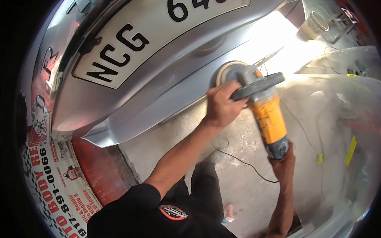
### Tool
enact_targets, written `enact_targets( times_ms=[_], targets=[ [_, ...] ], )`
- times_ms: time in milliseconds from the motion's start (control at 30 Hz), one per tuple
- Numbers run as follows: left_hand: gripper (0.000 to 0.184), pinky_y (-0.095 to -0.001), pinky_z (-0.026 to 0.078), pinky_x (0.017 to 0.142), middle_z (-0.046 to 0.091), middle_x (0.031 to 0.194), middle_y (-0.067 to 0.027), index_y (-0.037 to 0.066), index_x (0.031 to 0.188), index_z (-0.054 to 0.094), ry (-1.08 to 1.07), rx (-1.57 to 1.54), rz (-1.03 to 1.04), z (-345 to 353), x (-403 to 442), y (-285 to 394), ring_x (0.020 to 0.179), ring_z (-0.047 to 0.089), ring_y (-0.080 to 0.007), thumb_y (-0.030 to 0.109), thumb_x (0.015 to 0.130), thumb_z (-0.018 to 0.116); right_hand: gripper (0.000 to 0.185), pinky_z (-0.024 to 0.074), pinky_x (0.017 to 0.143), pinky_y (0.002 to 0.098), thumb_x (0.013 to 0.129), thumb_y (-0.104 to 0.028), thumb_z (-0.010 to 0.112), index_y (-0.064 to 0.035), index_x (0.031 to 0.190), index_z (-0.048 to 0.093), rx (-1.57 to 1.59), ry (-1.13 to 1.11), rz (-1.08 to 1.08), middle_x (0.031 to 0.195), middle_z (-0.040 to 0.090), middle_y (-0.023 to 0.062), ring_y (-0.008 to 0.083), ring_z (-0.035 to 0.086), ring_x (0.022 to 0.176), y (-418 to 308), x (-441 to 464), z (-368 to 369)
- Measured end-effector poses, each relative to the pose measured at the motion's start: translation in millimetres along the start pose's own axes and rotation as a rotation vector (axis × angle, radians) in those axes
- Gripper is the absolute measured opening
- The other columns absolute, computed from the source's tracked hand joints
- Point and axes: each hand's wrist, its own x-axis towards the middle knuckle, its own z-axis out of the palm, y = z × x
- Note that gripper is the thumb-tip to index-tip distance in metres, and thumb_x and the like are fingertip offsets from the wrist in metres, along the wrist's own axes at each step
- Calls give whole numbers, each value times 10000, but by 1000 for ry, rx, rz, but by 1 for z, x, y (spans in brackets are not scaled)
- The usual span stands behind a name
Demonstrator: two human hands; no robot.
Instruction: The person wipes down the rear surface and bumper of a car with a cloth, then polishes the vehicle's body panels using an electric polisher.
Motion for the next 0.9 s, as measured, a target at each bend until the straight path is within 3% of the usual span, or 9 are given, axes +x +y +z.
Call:
enact_targets(
  times_ms=[67,133,200,300,500,700,900],
  targets=[
    [231,-358,516,578,670,709,-95,59,800,652,-3,56,-63,-50,-28,16,626,680,-235,29,722,868,734,569,862,367,718,59,806,-13,1372,481,-4,-68,-4,1003,761,193,281,753,1018,-18,-28,20],
    [220,-383,525,578,646,718,-116,42,843,643,-13,114,-139,-103,-60,25,627,667,-299,7,737,833,802,570,881,386,715,25,809,-39,1437,465,-4,-113,2,1036,750,240,345,743,1050,-24,-58,47],
    [212,-359,510,564,635,692,-120,35,823,644,15,183,-186,-156,-91,33,582,645,-258,6,741,837,840,577,856,444,722,-23,814,-70,1472,440,-64,-172,-15,1002,739,255,412,729,997,-32,-87,74],
    [278,-305,423,540,563,615,-35,36,760,608,40,312,-289,-231,-131,42,547,497,-121,59,777,884,873,546,774,552,745,-114,812,-123,1510,390,-222,-375,16,928,725,256,479,693,897,-73,-120,101],
    [285,-280,399,543,547,618,2,17,763,609,148,368,-499,-323,-172,49,573,456,-77,105,833,871,793,540,803,541,775,-98,714,-94,1498,390,-314,-557,-51,976,712,291,478,691,936,-128,-151,144],
    [251,-267,423,556,590,639,-10,3,791,634,195,256,-507,-319,-160,47,590,488,-69,78,823,872,766,539,780,554,787,-144,741,-96,1476,411,-334,-458,-105,954,715,286,479,694,911,-136,-145,141],
    [233,-246,411,575,597,670,26,0,808,645,151,216,-428,-210,-100,37,629,487,-48,65,833,868,741,547,763,528,799,-132,774,-104,1456,433,-255,-357,-73,941,729,255,466,700,891,-107,-69,76]
  ],
)
